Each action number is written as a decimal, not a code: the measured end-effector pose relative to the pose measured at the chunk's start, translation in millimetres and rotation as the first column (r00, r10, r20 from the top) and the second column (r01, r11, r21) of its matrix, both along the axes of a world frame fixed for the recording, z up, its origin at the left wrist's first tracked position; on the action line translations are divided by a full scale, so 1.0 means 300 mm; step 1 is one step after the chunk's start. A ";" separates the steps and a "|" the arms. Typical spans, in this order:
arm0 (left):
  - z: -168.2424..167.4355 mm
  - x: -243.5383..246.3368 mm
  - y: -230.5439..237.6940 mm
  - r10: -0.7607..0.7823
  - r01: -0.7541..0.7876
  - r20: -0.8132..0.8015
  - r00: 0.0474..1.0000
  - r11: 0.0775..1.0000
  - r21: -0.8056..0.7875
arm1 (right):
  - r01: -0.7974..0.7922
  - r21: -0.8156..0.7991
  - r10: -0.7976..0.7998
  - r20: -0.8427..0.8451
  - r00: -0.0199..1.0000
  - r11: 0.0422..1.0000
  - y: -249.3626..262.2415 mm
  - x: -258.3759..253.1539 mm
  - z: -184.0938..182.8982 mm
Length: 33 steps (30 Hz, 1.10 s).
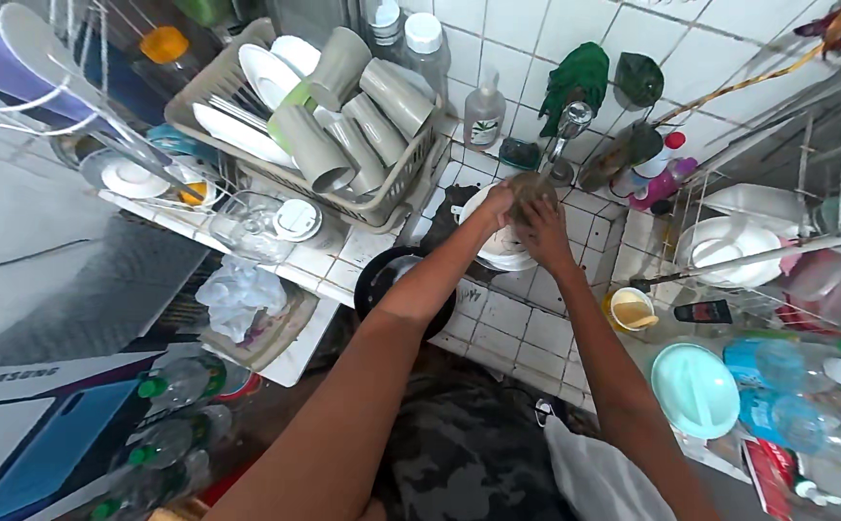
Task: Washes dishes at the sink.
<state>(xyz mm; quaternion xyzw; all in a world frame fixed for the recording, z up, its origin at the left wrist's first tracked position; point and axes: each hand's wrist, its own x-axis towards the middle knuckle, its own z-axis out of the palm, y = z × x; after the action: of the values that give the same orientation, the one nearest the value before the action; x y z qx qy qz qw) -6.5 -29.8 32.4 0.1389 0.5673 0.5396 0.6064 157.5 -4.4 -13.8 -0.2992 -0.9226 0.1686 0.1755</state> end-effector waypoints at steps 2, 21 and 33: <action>0.033 -0.035 0.005 -0.024 0.024 -0.041 0.999 1.000 0.016 | -0.045 -0.033 0.042 -0.062 0.997 0.998 0.022 -0.040 -0.001; 0.010 -0.252 -0.421 -0.236 0.278 -0.684 0.690 0.959 -0.051 | 0.187 -0.629 -0.399 -0.213 0.892 0.754 -0.074 -0.122 0.277; 0.100 -0.306 -0.685 -0.211 0.557 -0.862 0.462 0.825 0.096 | 0.026 -0.799 -0.652 -0.470 0.595 0.600 -0.574 -0.364 0.329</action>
<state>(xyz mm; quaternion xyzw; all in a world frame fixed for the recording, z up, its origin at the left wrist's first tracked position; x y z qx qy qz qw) -98.2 -235.3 62.3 0.6100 0.6232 0.3515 0.3406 48.3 -176.7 84.9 -0.4369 -0.5400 0.5804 0.4250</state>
